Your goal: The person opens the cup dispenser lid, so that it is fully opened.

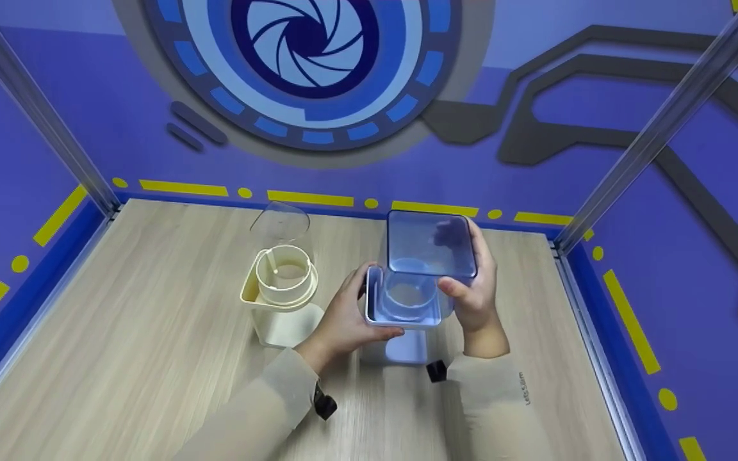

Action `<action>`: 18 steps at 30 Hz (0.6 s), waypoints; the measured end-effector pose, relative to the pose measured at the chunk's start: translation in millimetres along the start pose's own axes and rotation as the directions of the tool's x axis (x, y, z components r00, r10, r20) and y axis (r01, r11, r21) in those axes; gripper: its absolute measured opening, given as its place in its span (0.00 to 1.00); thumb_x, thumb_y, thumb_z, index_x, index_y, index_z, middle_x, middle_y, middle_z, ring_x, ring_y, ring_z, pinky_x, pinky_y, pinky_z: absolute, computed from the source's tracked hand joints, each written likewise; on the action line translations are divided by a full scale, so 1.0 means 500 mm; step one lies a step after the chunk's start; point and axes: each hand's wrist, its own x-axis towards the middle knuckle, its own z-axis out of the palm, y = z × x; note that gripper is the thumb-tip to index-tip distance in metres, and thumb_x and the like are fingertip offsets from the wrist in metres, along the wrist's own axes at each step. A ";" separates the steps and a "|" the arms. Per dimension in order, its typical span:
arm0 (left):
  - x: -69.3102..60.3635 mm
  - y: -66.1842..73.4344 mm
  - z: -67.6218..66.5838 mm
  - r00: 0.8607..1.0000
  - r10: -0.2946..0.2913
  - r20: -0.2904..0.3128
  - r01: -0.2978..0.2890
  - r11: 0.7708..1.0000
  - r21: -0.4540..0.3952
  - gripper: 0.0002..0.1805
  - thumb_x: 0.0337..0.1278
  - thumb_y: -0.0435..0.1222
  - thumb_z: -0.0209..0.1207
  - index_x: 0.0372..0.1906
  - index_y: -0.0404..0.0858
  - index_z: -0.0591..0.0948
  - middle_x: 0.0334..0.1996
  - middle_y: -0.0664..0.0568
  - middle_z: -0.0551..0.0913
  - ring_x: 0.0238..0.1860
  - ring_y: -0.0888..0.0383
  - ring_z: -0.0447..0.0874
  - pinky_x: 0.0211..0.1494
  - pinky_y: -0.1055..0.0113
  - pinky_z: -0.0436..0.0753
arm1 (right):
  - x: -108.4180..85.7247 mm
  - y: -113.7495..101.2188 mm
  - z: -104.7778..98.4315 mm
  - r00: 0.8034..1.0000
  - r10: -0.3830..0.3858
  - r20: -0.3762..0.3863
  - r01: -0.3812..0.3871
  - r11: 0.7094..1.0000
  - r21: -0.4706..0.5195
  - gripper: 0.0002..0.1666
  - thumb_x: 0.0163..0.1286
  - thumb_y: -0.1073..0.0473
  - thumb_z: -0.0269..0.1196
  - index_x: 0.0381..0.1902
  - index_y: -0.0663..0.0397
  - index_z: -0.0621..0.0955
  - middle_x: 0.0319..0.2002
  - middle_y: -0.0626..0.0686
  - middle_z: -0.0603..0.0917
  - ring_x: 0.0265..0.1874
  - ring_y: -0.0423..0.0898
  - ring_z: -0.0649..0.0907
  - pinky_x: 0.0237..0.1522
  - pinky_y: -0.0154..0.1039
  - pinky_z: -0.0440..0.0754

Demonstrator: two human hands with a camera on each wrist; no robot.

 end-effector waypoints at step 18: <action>0.001 -0.006 0.001 1.000 0.018 -0.013 -0.018 1.000 0.016 0.72 0.32 0.54 0.94 0.87 0.53 0.66 0.76 0.55 0.77 0.73 0.58 0.79 0.84 0.59 0.79 | 0.056 -0.092 -0.014 0.992 -0.098 -0.085 0.114 0.971 0.212 0.36 0.59 0.70 0.64 0.68 0.71 0.80 0.58 0.66 0.90 0.55 0.58 0.90 0.61 0.43 0.93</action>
